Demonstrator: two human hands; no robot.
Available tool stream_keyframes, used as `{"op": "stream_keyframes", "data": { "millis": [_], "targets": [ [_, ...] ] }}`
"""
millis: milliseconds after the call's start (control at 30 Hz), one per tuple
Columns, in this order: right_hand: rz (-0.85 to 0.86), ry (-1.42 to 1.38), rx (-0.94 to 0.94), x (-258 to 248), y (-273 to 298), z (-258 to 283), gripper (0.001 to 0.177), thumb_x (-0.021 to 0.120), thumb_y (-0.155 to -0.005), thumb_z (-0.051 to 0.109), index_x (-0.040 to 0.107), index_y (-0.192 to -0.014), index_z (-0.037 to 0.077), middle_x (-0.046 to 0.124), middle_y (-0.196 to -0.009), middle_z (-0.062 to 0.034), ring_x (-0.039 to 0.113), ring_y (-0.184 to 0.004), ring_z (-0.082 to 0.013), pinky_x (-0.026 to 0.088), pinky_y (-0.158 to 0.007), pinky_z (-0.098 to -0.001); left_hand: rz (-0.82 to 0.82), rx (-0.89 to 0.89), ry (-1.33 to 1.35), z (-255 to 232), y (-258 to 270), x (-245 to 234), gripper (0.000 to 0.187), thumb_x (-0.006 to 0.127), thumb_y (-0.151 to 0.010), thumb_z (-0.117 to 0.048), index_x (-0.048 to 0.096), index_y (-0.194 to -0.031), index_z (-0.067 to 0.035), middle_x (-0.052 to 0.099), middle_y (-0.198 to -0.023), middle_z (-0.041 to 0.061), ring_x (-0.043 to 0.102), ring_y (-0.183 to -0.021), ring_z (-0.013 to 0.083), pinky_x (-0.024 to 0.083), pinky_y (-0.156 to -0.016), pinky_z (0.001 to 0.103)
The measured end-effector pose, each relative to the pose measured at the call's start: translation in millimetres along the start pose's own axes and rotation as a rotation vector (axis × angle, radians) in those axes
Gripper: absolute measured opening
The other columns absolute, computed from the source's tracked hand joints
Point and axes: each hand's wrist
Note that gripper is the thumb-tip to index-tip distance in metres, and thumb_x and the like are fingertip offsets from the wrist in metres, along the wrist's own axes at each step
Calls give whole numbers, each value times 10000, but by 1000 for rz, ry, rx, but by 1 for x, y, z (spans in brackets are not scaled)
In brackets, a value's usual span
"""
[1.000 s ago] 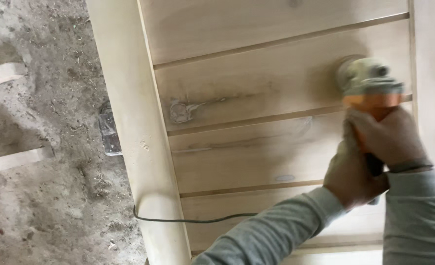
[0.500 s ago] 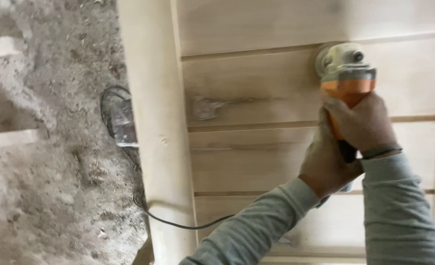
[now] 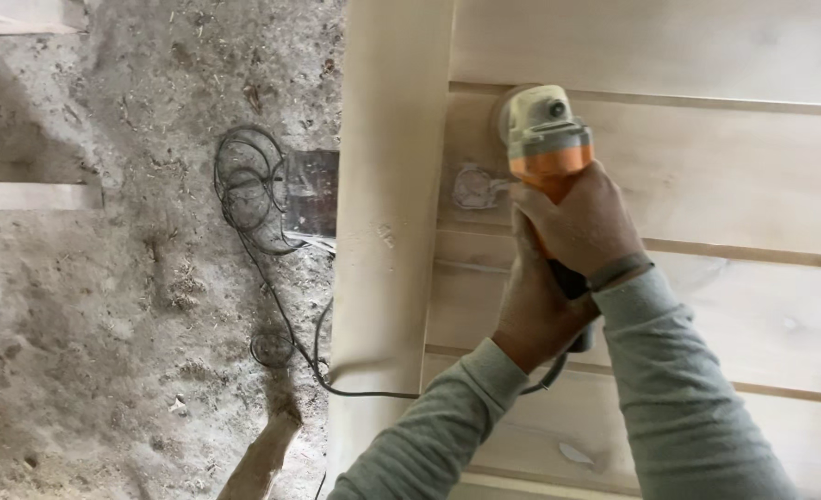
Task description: The person uses an electric orbital sander to smooth the surface of a light-colored wooden panel with horizontal slats. The person moves the sander systematically across the panel's surface, generating wood dust.
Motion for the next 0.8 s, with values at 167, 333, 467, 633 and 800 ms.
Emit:
{"op": "stream_keyframes", "data": {
  "millis": [167, 333, 467, 633, 800],
  "targets": [
    [63, 66, 99, 16, -10, 21, 622, 770, -847, 421, 591, -1169, -80, 730, -1046, -247, 742, -960, -381, 594, -840, -453, -54, -62, 4, -8, -7, -19, 1327, 811, -836, -434, -149, -1657, -26, 530, -1457, 249, 640, -1280, 352, 612, -991, 426],
    [53, 77, 90, 28, -8, 28, 676, 769, -862, 440, 533, -1138, -129, 712, -1011, -294, 734, -942, -422, 597, -822, -469, -79, -66, -71, -8, -4, -31, 1289, 821, -842, -405, -101, -1651, -8, 559, -1440, 263, 665, -1258, 364, 619, -977, 436],
    [60, 74, 55, 33, 10, 23, 616, 740, -866, 399, 538, -1124, -123, 713, -998, -302, 737, -911, -433, 607, -787, -479, -107, -63, -148, -7, 21, -27, 1267, 843, -854, -360, -76, -1643, 9, 525, -1490, 271, 629, -1308, 377, 594, -1005, 458],
    [70, 95, 106, 23, 35, 9, 584, 765, -847, 366, 548, -1122, -102, 716, -967, -296, 725, -897, -441, 596, -778, -487, -89, -142, 39, -3, 46, -3, 1139, 824, -880, -338, 26, -1610, 19, 578, -1403, 229, 662, -1253, 320, 600, -994, 438],
    [47, 45, 122, -12, 44, -18, 533, 745, -820, 283, 572, -1194, -55, 729, -1010, -258, 740, -934, -408, 601, -792, -460, -26, -98, 70, 3, 48, 35, 1122, 829, -878, -318, 72, -1632, 23, 598, -1418, 204, 669, -1253, 280, 614, -994, 404]
  ]
}}
Point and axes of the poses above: each hand's wrist, its own y-axis away from the middle knuckle, its own x-axis out of the palm, z = x × y
